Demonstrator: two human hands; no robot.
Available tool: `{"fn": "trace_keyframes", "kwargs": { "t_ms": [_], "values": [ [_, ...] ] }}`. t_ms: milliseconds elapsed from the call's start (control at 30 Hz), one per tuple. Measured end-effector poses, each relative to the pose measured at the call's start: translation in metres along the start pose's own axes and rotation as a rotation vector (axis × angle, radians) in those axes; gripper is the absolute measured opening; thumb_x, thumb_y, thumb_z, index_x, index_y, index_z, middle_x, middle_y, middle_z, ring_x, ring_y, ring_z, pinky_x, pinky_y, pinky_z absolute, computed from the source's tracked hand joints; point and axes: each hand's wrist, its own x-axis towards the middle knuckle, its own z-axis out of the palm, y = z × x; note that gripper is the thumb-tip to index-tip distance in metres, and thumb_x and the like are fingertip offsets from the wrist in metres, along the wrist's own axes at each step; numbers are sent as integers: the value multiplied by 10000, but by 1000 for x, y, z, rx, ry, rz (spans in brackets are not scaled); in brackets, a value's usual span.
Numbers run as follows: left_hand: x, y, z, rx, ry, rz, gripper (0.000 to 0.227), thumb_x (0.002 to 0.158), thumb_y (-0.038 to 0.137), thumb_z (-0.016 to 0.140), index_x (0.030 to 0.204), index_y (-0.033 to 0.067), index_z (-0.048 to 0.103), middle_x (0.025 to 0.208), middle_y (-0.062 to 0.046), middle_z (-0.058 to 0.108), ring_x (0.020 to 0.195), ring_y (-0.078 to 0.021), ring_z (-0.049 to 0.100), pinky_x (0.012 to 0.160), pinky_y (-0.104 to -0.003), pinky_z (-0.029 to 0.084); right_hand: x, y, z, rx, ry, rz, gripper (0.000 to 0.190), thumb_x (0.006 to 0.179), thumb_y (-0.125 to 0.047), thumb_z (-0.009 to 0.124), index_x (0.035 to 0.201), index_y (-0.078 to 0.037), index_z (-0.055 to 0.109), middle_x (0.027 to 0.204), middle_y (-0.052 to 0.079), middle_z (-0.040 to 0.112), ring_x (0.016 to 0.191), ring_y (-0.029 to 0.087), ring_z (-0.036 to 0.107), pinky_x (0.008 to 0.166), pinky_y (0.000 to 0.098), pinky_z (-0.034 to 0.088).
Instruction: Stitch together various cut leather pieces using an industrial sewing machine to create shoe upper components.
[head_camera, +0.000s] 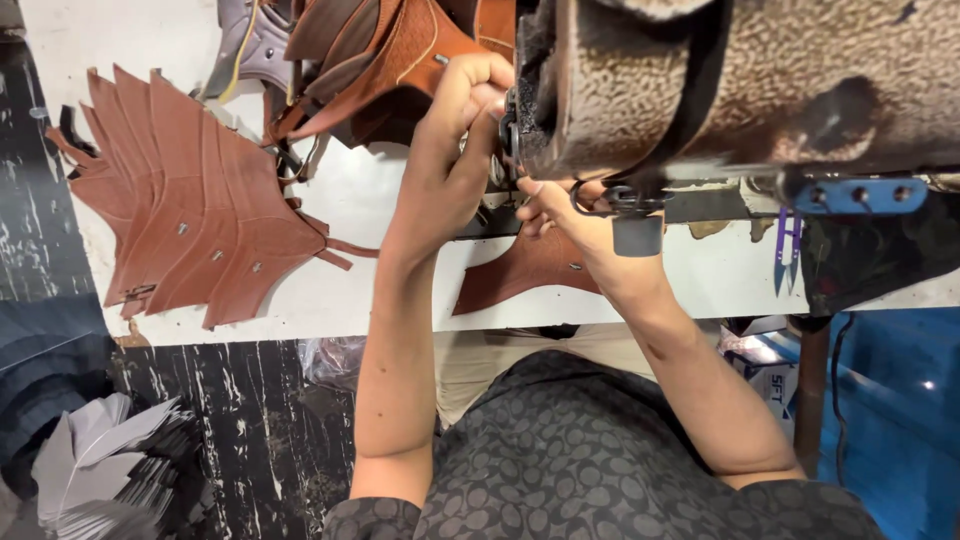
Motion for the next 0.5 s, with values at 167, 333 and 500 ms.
{"fn": "trace_keyframes", "kwargs": {
  "t_ms": [167,333,500],
  "values": [
    [4,-19,-15,179,1,216,106,1193,79,470,1239,20,546,1137,-40,576,1045,-80,556,976,-219,477,-13,10,-9,-117,-97,-66,164,1046,-85,677,1108,41,762,942,86,748,836,133,702,784,258,578],
    [-22,39,-14,214,79,200,373,1054,51,511,1414,-1,430,1347,-44,569,932,-98,504,895,-229,453,-47,21,-22,-366,-67,-23,188,989,-134,699,1082,20,752,964,69,739,846,111,694,796,236,571],
    [-115,-46,-92,129,586,240,371,1171,362,420,1204,71,648,1001,-106,669,880,-195,720,799,-360,617,-76,48,-50,-1244,-29,-544,657,712,-334,857,1238,13,673,1227,223,655,1191,379,577,981,409,472]
  ]
}}
